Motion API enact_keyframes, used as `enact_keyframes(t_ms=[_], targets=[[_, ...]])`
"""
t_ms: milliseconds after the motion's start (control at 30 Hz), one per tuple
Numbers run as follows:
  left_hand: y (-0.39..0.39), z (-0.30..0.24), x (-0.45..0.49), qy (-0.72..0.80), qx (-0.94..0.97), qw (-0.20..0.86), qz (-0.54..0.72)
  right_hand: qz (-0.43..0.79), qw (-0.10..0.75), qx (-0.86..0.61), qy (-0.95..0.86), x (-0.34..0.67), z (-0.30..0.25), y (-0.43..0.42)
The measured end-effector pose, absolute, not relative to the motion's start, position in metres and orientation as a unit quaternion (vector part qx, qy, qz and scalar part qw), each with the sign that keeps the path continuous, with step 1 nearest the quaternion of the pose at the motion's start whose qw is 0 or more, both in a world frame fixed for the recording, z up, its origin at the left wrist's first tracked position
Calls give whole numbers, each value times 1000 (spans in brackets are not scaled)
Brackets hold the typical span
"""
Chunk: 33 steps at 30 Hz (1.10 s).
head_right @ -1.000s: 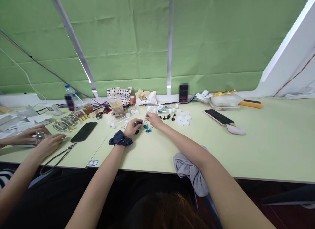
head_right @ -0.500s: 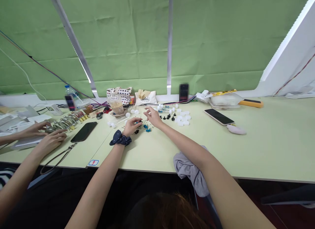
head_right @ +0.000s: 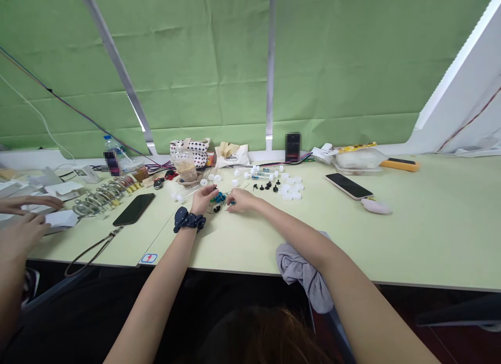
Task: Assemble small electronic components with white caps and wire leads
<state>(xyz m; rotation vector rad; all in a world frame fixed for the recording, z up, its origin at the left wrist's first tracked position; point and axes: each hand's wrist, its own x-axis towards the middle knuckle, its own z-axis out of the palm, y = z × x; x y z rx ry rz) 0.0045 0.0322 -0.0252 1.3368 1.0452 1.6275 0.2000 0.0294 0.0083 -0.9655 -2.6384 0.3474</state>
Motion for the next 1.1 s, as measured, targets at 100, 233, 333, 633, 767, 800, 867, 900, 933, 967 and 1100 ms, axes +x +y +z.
enact_keyframes(t_ms=[100, 233, 333, 633, 767, 800, 867, 900, 933, 967, 1100], targets=[[34, -28, 3, 402, 517, 398, 643, 69, 142, -367, -917, 193, 5, 21], [38, -32, 2, 383, 509, 419, 647, 53, 119, -396, -909, 187, 5, 13], [41, -35, 1, 375, 507, 427, 648, 36, 103, -395, -912, 185, 3, 9], [43, -37, -1, 375, 503, 429, 650, 70, 241, -370, -894, 176, -3, 14], [43, -37, 0, 375, 502, 434, 648, 239, 326, -362, -840, 191, 16, 27], [43, -37, 0, 373, 500, 434, 650, 265, 322, -365, -832, 198, 21, 31], [44, -38, 0, 368, 496, 438, 654, 287, 310, -382, -822, 213, 29, 39], [44, -39, 0, 364, 495, 439, 655, 290, 301, -389, -821, 221, 31, 43], [45, -39, 0, 363, 493, 441, 656, 293, 288, -395, -822, 228, 33, 46], [45, -39, 0, 362, 492, 442, 657, 299, 274, -404, -820, 235, 34, 49], [44, -39, 0, 368, 493, 440, 654, 315, 182, -431, -826, 251, 34, 56]])
